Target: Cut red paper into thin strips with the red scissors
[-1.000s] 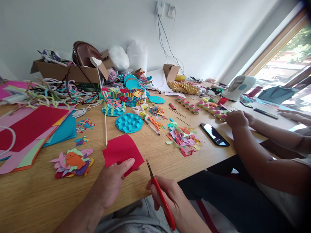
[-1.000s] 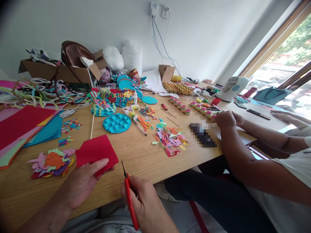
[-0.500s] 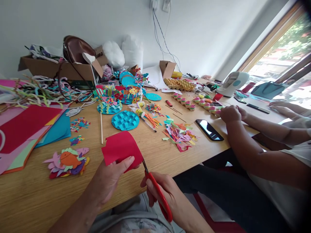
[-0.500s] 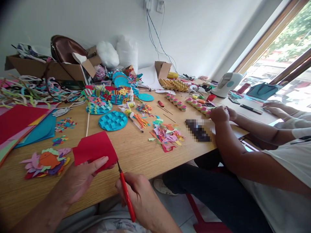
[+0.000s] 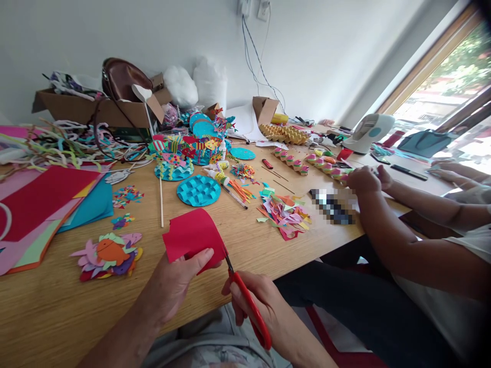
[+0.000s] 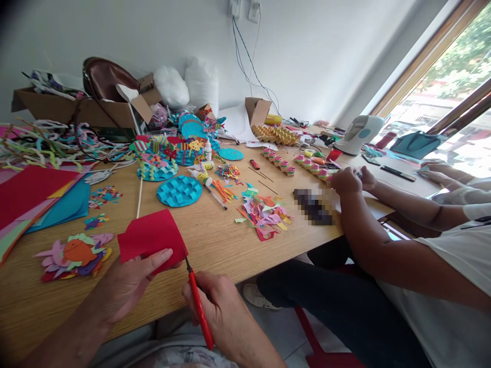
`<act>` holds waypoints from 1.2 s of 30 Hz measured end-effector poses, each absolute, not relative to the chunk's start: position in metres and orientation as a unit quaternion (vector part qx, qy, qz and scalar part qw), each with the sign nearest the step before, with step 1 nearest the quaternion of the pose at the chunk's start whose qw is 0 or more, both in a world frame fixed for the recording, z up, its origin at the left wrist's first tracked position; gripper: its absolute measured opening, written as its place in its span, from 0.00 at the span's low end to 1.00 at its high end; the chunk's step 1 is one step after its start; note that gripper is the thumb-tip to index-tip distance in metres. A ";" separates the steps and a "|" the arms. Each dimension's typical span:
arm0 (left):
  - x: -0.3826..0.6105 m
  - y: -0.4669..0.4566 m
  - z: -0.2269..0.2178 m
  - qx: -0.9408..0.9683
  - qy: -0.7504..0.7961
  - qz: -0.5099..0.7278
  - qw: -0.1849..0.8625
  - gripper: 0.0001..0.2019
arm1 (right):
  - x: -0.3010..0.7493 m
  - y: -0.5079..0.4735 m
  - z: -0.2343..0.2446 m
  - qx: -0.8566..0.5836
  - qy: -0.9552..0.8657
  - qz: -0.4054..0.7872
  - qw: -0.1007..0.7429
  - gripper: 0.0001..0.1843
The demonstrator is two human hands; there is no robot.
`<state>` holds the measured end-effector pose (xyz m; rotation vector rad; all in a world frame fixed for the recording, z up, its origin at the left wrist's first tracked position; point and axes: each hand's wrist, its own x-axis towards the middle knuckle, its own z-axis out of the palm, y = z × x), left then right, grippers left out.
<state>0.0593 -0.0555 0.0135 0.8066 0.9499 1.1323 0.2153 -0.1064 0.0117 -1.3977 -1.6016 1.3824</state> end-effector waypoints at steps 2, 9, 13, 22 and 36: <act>0.060 -0.056 0.013 0.357 0.422 0.499 0.667 0.13 | 0.214 -0.107 0.011 -0.527 -0.602 0.519 0.299 0.17; 0.056 -0.053 0.012 0.423 0.467 0.482 0.609 0.09 | 0.221 -0.110 0.010 -0.543 -0.589 0.520 0.298 0.19; 0.051 -0.053 0.008 0.532 0.592 0.421 0.434 0.05 | 0.236 -0.106 0.009 -0.544 -0.522 0.524 0.395 0.20; 0.039 -0.066 -0.010 0.693 0.490 0.389 0.357 0.10 | 0.222 -0.072 0.030 -0.482 -0.474 0.502 0.539 0.14; 0.021 -0.056 0.002 0.723 0.422 0.455 0.304 0.08 | 0.208 -0.077 0.024 -0.329 -0.294 0.711 0.548 0.13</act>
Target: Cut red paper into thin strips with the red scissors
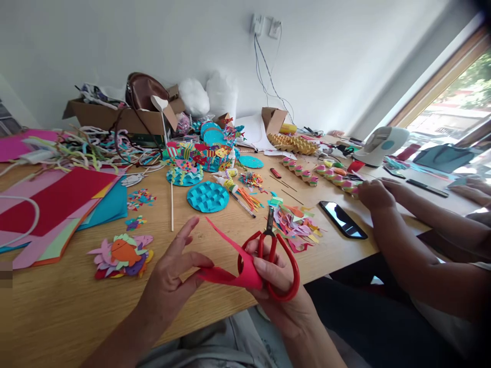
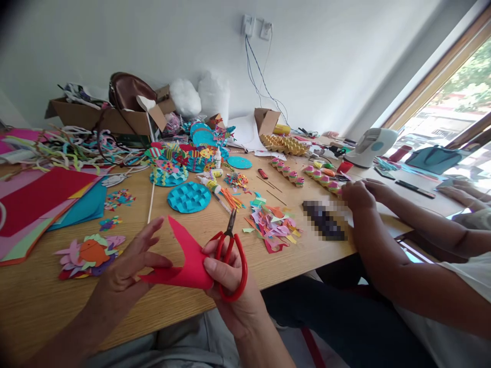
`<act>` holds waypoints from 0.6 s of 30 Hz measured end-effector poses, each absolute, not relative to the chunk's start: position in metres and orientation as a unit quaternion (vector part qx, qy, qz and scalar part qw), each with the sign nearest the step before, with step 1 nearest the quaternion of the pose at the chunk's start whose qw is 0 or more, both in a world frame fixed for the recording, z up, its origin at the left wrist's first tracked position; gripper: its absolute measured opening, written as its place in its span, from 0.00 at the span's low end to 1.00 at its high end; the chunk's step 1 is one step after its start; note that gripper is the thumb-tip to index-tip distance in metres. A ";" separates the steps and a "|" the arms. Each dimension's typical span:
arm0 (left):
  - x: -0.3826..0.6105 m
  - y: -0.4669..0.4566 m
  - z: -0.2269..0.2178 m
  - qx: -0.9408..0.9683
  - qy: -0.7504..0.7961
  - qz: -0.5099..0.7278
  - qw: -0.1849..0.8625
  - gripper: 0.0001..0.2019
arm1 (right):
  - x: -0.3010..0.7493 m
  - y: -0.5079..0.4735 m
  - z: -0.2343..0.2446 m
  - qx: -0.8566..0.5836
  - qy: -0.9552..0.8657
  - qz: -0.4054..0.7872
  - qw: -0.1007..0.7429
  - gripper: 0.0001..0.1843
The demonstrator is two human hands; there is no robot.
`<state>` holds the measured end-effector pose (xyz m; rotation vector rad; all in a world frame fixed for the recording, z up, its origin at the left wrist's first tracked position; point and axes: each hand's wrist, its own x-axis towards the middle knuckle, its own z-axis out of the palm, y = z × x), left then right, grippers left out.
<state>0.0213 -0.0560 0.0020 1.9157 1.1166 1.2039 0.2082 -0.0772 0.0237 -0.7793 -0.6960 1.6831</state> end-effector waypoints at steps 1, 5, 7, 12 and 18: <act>0.021 -0.056 0.002 0.711 0.417 0.463 0.327 0.08 | 0.208 -0.079 0.023 -0.320 -0.284 0.721 0.545 0.12; 0.022 -0.056 0.007 0.649 0.396 0.490 0.426 0.04 | 0.205 -0.086 0.020 -0.299 -0.241 0.762 0.522 0.12; 0.022 -0.056 0.010 0.624 0.391 0.489 0.467 0.03 | 0.204 -0.088 0.018 -0.294 -0.220 0.777 0.511 0.13; 0.024 -0.058 0.017 0.574 0.427 0.485 0.502 0.01 | 0.208 -0.084 0.011 -0.336 -0.263 0.742 0.517 0.14; 0.027 -0.055 0.023 0.552 0.505 0.459 0.480 0.03 | 0.223 -0.075 0.011 -0.474 -0.399 0.573 0.537 0.18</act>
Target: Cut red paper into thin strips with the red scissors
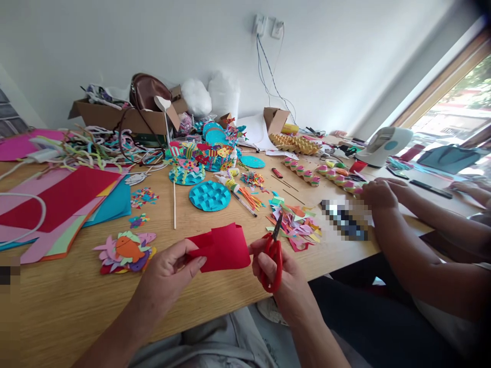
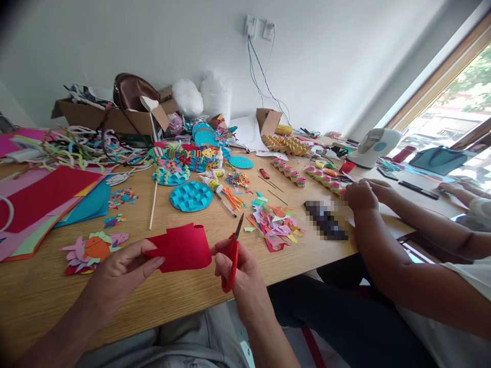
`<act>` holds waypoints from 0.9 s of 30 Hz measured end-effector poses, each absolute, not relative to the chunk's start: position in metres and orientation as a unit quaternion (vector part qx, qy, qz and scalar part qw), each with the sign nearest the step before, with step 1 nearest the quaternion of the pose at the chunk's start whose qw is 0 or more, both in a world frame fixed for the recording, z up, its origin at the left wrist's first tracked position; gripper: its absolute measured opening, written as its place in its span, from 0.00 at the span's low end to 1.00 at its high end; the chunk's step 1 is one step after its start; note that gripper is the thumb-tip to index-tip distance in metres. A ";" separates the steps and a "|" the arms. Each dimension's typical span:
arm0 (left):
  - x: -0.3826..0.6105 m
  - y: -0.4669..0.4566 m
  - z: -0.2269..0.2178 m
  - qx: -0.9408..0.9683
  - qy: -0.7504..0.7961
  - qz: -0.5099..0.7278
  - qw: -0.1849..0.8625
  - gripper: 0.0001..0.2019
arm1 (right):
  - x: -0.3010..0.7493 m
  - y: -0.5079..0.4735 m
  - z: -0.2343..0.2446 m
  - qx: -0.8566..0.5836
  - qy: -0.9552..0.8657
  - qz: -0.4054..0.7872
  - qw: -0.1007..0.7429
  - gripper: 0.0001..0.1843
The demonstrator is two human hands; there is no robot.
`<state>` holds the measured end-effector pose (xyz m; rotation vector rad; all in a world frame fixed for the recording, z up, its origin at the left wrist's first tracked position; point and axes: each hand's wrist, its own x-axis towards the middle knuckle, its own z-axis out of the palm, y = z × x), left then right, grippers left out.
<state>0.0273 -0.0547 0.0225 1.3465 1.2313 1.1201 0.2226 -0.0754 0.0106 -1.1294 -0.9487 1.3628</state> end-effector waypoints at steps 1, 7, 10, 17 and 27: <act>0.028 -0.054 0.022 0.559 0.504 0.446 0.485 0.03 | 0.223 -0.074 0.012 -0.474 -0.413 0.563 0.537 0.19; 0.033 -0.053 0.017 0.539 0.471 0.396 0.575 0.05 | 0.219 -0.066 0.016 -0.487 -0.421 0.579 0.502 0.18; 0.030 -0.053 0.017 0.500 0.477 0.411 0.594 0.07 | 0.225 -0.062 0.015 -0.517 -0.471 0.548 0.459 0.16; 0.005 -0.046 0.019 0.491 0.520 0.447 0.538 0.08 | 0.255 -0.049 0.016 -0.708 -0.686 0.146 0.085 0.13; 0.005 -0.040 0.020 0.541 0.473 0.391 0.575 0.06 | 0.246 -0.046 0.027 -0.657 -0.738 0.123 0.094 0.12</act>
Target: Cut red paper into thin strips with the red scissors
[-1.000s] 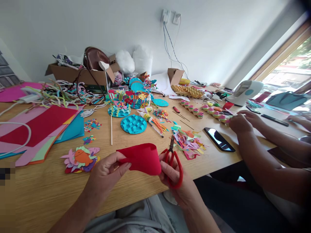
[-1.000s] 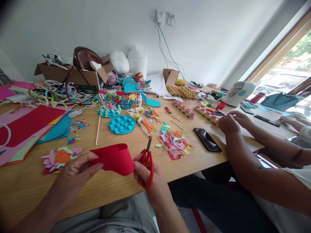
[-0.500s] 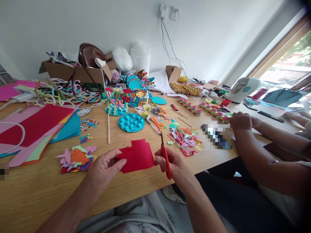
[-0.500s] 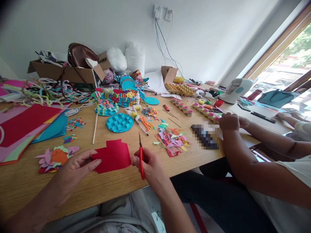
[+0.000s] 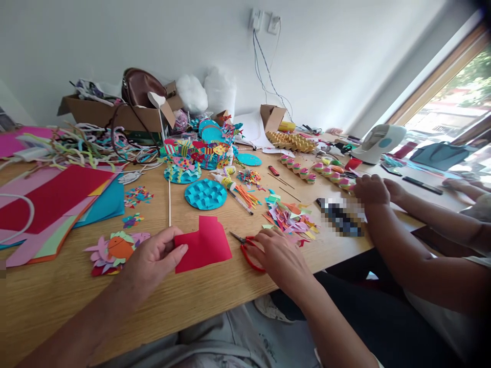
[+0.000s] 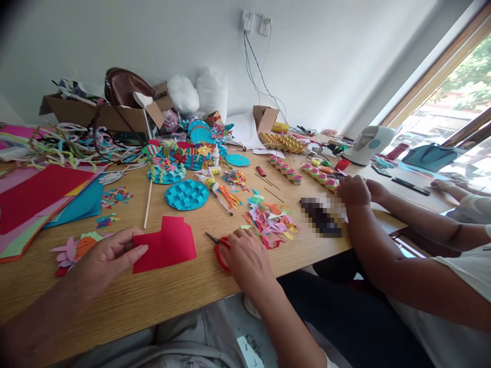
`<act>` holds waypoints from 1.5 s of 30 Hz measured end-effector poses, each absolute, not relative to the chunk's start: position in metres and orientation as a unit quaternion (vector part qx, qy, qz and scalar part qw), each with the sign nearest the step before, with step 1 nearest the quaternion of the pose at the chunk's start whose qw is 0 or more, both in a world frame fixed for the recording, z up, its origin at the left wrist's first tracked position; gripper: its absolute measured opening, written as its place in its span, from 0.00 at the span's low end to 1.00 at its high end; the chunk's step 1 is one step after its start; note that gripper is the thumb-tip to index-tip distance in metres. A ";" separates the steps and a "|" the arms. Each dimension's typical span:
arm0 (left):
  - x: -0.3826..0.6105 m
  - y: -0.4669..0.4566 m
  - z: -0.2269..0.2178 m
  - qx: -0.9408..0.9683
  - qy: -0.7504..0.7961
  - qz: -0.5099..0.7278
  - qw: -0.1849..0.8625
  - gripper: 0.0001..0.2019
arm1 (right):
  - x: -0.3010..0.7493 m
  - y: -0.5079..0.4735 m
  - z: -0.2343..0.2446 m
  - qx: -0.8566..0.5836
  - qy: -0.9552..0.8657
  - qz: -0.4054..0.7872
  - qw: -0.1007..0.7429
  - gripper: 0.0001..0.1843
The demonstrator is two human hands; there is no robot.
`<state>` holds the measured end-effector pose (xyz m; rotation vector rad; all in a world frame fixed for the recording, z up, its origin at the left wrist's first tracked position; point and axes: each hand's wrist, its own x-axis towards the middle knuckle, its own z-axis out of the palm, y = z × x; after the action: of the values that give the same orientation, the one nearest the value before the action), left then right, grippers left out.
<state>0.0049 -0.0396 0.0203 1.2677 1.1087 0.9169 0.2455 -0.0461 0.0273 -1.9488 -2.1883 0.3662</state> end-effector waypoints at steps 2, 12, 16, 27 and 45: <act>0.004 -0.041 0.020 0.564 0.467 0.372 0.571 0.06 | 0.242 -0.050 0.032 -0.616 -0.730 0.228 0.189 0.15; 0.014 -0.043 0.019 0.603 0.451 0.342 0.562 0.07 | 0.207 -0.052 0.005 -0.391 -0.422 0.681 0.454 0.12; 0.020 -0.048 0.019 0.535 0.457 0.397 0.589 0.13 | 0.203 -0.053 0.003 -0.392 -0.397 0.663 0.499 0.10; 0.023 -0.051 0.011 0.540 0.470 0.381 0.584 0.14 | 0.199 -0.056 -0.004 -0.398 -0.382 0.647 0.526 0.09; 0.016 -0.048 0.016 0.653 0.530 0.333 0.426 0.15 | 0.202 -0.057 -0.007 -0.346 -0.394 0.673 0.521 0.12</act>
<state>0.0158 -0.0484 0.0156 1.6310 1.3251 0.8335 0.2016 -0.0568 -0.0075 -0.8295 -0.9450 1.6141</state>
